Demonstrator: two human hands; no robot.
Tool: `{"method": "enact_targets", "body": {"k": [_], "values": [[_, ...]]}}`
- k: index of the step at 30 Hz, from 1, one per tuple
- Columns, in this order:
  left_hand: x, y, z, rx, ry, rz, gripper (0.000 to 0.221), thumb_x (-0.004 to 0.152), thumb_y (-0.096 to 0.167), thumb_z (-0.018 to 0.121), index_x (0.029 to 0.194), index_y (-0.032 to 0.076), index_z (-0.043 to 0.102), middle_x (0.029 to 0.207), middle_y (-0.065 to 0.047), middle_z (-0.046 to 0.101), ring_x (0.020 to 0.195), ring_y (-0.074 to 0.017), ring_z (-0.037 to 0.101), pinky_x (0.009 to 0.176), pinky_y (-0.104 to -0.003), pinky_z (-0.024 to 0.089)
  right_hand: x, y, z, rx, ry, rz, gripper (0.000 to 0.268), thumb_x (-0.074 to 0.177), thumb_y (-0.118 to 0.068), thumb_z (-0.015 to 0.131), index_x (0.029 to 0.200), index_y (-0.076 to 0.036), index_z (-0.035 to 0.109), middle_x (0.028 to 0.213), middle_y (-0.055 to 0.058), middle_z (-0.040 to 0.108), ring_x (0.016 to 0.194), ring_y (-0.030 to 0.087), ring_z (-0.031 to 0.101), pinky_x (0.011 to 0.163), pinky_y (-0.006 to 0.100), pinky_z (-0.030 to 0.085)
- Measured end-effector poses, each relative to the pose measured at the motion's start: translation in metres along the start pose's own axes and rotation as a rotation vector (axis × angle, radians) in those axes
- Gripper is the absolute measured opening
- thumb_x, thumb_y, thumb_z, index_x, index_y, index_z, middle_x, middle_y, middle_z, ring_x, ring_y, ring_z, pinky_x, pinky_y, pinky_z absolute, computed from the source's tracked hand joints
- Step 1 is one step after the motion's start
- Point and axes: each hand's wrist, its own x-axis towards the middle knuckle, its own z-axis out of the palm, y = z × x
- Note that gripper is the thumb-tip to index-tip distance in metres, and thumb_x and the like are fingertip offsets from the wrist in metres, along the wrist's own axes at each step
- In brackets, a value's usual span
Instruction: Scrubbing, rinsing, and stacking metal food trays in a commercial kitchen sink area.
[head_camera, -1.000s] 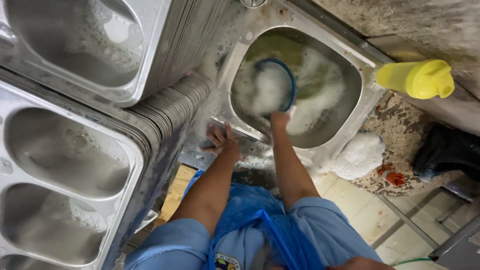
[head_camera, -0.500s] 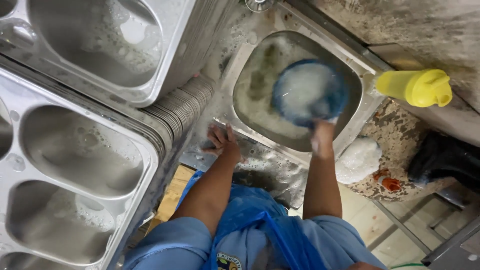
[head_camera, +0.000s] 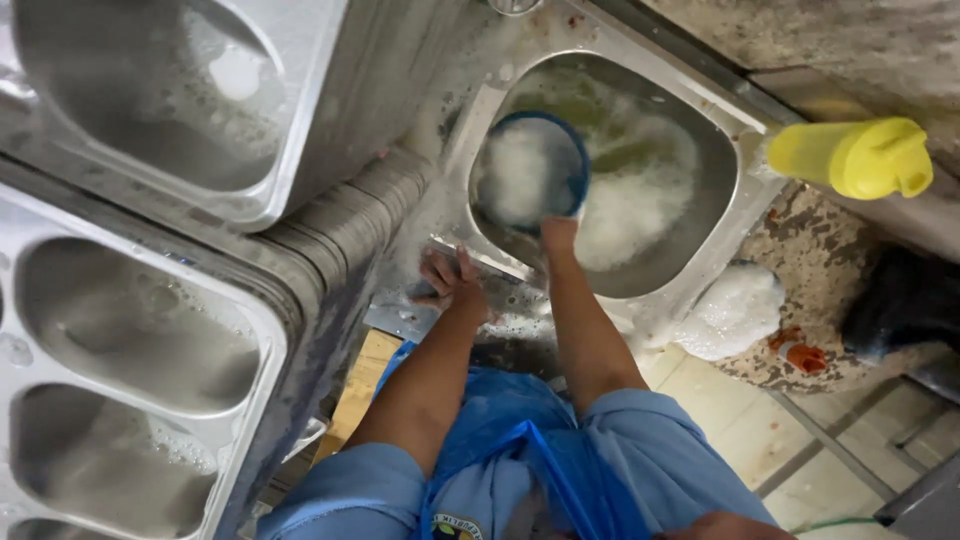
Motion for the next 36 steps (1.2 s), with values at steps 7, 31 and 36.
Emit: {"method": "enact_targets", "body": {"k": [7,31,36], "values": [[-0.001,0.005,-0.017,-0.059,-0.216,-0.087,0.097,0.084,0.033,0.061,0.14,0.033,-0.018,0.148,-0.024,-0.02,0.136,-0.048,-0.012,0.083,-0.086,0.004,-0.077,0.045,-0.068,1.12,-0.466,0.114,0.034,0.066,-0.01,0.067,0.099,-0.003,0.068,0.097,0.016,0.066,0.097,0.032,0.063,0.08,0.047,0.045],[0.01,0.019,-0.053,0.085,-0.678,-0.135,0.102,0.085,0.033,0.058,0.138,0.028,-0.029,0.14,-0.024,-0.038,0.131,-0.0474,-0.028,0.094,-0.077,0.0,-0.045,0.008,-0.031,0.142,0.017,-0.033,0.018,0.075,-0.017,0.061,0.086,-0.008,0.072,0.084,0.015,0.069,0.083,0.031,0.068,0.065,0.046,0.05],[0.012,0.014,-0.064,-0.023,-0.778,0.003,0.128,0.069,0.051,0.075,0.145,0.018,-0.022,0.145,-0.028,-0.029,0.133,-0.0439,-0.029,0.105,-0.06,-0.009,-0.083,-0.005,-0.07,0.736,-0.304,0.063,0.027,0.062,-0.014,0.072,0.087,-0.004,0.072,0.085,0.017,0.068,0.082,0.031,0.067,0.066,0.044,0.054]]}}
